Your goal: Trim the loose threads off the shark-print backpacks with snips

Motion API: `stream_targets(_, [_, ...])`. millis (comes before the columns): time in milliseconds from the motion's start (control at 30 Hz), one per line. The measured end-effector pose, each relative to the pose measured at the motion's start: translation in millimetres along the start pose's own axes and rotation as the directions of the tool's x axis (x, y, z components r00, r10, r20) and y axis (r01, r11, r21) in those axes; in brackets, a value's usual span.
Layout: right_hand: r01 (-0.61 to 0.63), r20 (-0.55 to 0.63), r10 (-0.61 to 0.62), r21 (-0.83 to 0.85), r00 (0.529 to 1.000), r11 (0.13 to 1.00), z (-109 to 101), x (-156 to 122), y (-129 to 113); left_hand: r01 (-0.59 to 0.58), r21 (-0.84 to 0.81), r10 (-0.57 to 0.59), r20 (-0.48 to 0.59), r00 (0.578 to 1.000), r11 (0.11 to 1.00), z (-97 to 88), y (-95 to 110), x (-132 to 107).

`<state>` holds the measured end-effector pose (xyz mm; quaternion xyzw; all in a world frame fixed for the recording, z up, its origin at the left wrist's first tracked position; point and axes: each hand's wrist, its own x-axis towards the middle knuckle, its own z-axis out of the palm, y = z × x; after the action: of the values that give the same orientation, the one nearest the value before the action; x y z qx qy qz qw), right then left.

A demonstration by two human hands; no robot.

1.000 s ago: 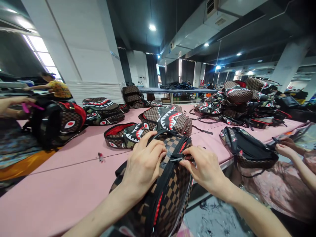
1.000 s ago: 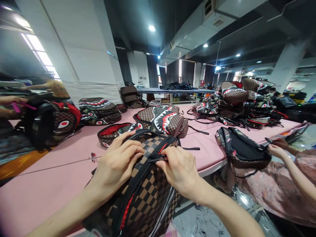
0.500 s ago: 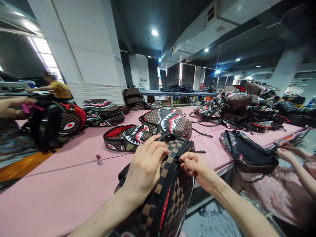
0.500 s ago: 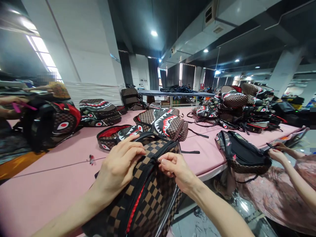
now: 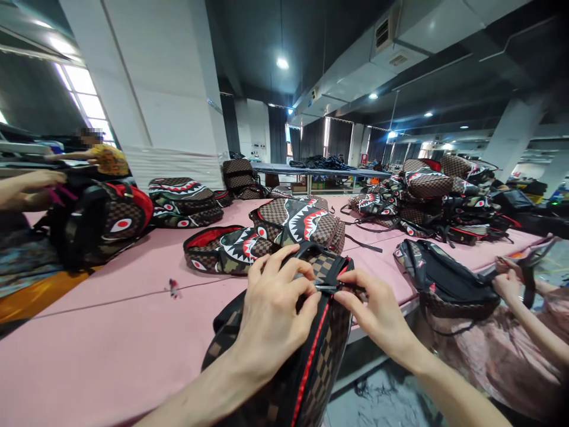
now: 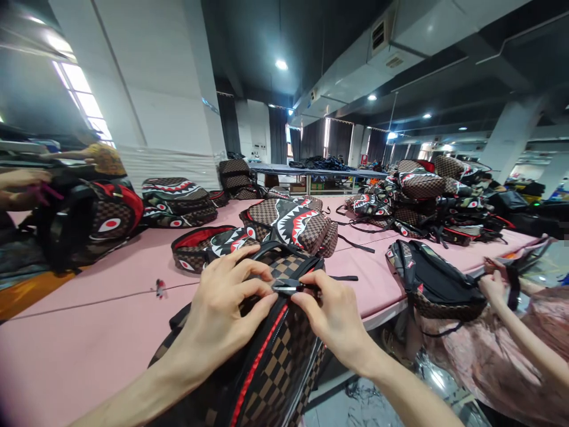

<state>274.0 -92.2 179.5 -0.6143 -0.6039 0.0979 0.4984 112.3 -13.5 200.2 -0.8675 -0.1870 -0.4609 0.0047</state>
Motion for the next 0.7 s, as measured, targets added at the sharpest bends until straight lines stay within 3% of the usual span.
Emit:
stream_targets(100, [0.100, -0.033, -0.119, -0.341, 0.992, 0.935, -2.7, -5.2, -1.6, -0.040, -0.003, 0.040, -0.009, 0.999, 0.999, -2.6, -3.9, -4.4])
stream_targets(333, [0.192, -0.057, -0.258, -0.516, 0.965, 0.834, 1.0, -8.2, 0.3, -0.057, -0.017, 0.057, 0.013, 0.998, 0.998, -4.5, -6.2, -5.9])
stream_targets(500, [0.237, -0.043, -0.311, -0.554, 0.949, 0.798, -6.4, -2.5, 6.4, -0.055, -0.035, 0.056, 0.025, 0.998, 0.998, -5.2, -6.4, -7.1])
stream_targets(633, [0.198, 0.029, -0.201, -0.366, 0.979, 0.909, -22.6, -4.2, 0.9, -0.038, -0.070, 0.040, 0.024, 0.999, 0.997, -7.0, -9.5, -8.8])
stream_targets(700, [0.225, 0.087, -0.209, -0.294, 0.974, 0.929, -25.5, -8.0, -4.4, -0.037, -0.090, 0.039, 0.020, 0.999, 0.995, -7.2, -12.2, -8.5])
